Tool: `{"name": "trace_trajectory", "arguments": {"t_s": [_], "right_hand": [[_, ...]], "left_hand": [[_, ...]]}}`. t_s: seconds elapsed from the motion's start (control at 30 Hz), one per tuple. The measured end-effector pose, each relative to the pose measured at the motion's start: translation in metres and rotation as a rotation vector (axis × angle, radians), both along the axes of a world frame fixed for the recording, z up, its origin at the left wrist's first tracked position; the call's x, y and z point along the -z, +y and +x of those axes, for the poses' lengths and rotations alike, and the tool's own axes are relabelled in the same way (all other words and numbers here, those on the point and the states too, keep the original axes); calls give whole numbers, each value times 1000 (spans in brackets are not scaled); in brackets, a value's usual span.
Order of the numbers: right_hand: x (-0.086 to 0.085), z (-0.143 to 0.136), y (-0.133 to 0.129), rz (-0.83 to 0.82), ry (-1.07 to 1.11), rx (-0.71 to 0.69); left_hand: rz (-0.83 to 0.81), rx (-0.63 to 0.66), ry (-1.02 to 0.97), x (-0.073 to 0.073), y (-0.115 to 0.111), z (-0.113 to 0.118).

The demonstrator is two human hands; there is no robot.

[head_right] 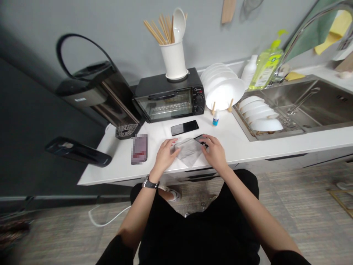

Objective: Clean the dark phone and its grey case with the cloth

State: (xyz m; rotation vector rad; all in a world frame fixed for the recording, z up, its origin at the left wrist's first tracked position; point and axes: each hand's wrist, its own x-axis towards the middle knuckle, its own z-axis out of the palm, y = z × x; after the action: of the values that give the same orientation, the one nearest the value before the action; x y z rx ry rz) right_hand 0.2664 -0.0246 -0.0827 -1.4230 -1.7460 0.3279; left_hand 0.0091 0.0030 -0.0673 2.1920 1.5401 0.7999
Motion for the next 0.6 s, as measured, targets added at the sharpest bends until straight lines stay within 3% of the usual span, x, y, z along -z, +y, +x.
{"name": "trace_trajectory", "arguments": {"t_s": [0.13,0.23,0.4,0.6], "right_hand": [[-3,-23,-10,23,-209,-288],[0,-37,-13,1,-340,-426],[12,-40,-15,21,-438,-330],[16,-33,-13,5,-391,-260]], "left_hand": [[23,251,43,10,-16,5],[7,292,80,13,-19,7],[-20,262,15,18,-18,-1],[7,71,45,18,-31,-8]]}}
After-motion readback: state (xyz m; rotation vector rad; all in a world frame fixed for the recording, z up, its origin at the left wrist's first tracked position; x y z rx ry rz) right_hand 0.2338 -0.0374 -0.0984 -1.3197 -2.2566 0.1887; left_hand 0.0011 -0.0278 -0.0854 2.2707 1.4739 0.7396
